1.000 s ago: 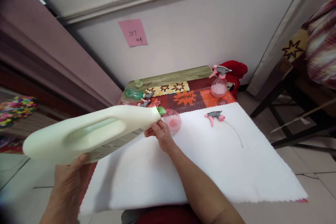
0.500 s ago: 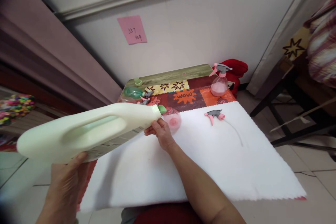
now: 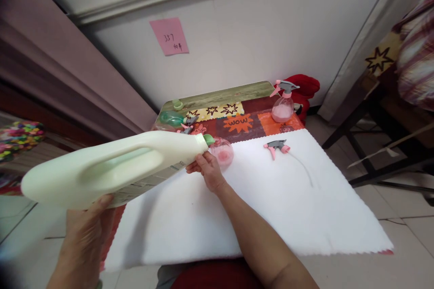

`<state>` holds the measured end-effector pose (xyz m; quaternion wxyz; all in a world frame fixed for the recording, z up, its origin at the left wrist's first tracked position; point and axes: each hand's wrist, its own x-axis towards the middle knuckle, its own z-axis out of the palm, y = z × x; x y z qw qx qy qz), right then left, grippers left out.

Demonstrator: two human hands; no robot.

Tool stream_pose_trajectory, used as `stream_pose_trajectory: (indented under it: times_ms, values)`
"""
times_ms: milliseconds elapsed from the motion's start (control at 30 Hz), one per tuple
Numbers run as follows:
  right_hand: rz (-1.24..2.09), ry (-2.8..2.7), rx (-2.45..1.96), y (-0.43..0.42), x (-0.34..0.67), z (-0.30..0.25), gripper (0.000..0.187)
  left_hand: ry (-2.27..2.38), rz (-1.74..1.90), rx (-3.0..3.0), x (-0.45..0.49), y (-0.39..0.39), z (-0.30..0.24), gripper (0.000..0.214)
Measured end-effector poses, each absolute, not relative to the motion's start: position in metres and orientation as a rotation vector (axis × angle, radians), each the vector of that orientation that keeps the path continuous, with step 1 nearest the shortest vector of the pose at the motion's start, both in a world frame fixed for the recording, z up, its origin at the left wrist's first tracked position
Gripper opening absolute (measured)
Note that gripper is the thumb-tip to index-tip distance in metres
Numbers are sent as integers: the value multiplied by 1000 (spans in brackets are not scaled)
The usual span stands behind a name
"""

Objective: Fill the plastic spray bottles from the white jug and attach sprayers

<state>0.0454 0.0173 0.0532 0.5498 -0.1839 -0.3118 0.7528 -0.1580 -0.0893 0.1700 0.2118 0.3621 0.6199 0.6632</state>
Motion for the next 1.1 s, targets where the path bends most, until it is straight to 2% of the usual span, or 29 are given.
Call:
stream_pose_trajectory:
  times_ms: [700,1100]
  values:
    - [1795,-718,-428,18,46,54,51,1627,1876,951,-156,-90,173,68]
    - [1788,-715,-439,18,47,55,52,1634,1868,977,-151,-89,177,73]
